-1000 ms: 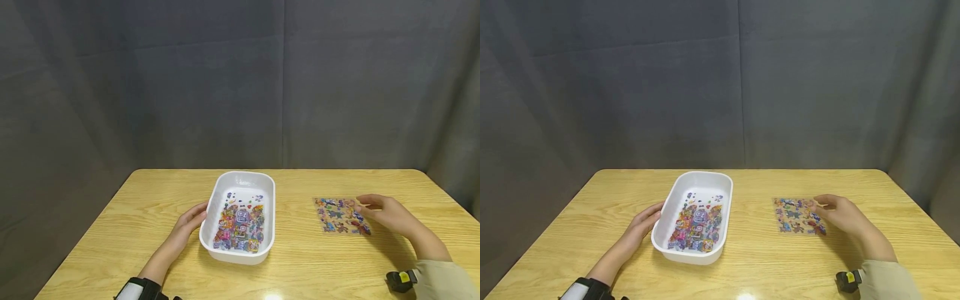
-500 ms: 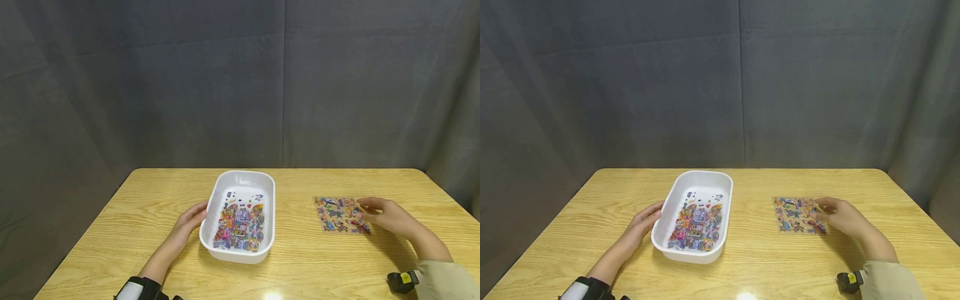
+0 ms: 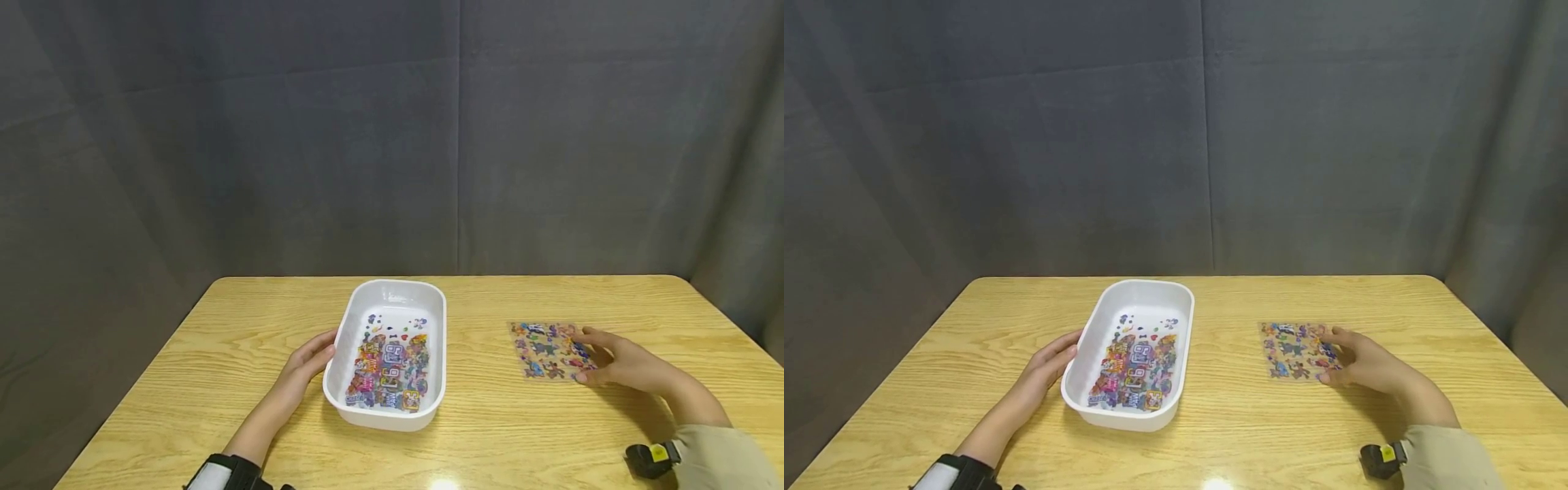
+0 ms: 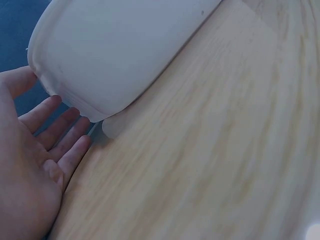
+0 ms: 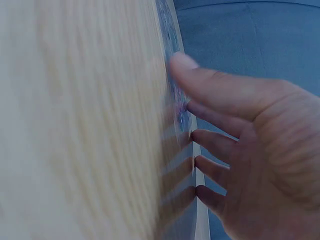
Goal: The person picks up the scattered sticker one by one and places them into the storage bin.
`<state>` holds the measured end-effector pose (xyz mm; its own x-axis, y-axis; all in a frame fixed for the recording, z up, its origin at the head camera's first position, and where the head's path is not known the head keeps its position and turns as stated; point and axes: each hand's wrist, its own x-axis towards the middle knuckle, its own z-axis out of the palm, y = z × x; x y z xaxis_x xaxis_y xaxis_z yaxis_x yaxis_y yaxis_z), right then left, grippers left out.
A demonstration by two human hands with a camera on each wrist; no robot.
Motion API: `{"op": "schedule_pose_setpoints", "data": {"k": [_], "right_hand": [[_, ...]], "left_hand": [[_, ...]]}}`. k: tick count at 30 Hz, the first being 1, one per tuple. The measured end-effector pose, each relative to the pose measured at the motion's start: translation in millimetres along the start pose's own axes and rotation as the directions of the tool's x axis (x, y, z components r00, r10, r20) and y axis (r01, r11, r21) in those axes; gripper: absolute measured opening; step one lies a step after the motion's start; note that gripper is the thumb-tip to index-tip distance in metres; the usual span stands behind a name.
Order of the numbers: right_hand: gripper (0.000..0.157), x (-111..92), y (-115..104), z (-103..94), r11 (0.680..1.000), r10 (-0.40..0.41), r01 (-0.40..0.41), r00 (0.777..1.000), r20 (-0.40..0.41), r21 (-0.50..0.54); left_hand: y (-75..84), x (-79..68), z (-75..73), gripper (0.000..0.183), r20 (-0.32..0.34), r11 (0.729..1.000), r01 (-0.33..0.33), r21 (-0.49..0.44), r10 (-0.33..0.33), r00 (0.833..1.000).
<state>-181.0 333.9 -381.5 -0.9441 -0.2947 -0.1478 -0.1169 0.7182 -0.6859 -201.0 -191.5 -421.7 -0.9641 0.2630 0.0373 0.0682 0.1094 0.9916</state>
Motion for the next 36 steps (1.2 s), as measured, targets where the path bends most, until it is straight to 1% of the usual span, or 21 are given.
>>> {"op": "schedule_pose_setpoints", "data": {"k": [2,9,15,26,32,36], "right_hand": [[0.083,0.2,0.0,0.8,1.000,-0.006,0.006,1.000,0.005,-0.012],[0.086,-0.4,-1.9,0.3,0.998,0.029,-0.028,1.000,0.010,-0.063],[0.086,-0.5,-4.4,-0.3,0.993,0.041,-0.039,0.999,0.015,-0.109],[0.089,0.5,-4.5,-1.1,0.992,0.050,-0.046,0.998,0.025,-0.120],[0.086,1.3,-4.4,-1.3,0.985,0.039,-0.036,0.999,0.013,-0.166],[0.081,0.9,-5.0,-1.2,0.985,0.026,-0.026,1.000,-0.002,-0.172]], "left_hand": [[0.6,-0.3,0.1,0.052,0.002,1.000,-0.005,0.000,0.005,1.000],[1.4,-0.1,0.1,0.052,0.011,1.000,-0.002,-0.005,0.002,1.000],[0.7,-0.5,-0.4,0.052,0.016,1.000,-0.004,-0.007,0.004,1.000],[1.2,-0.7,-0.3,0.052,0.012,1.000,-0.014,0.004,0.014,1.000],[0.9,-1.0,-0.7,0.052,0.008,1.000,-0.008,0.009,0.007,1.000],[1.0,-0.6,-0.3,0.052,0.010,1.000,-0.005,0.003,0.005,1.000]]}}
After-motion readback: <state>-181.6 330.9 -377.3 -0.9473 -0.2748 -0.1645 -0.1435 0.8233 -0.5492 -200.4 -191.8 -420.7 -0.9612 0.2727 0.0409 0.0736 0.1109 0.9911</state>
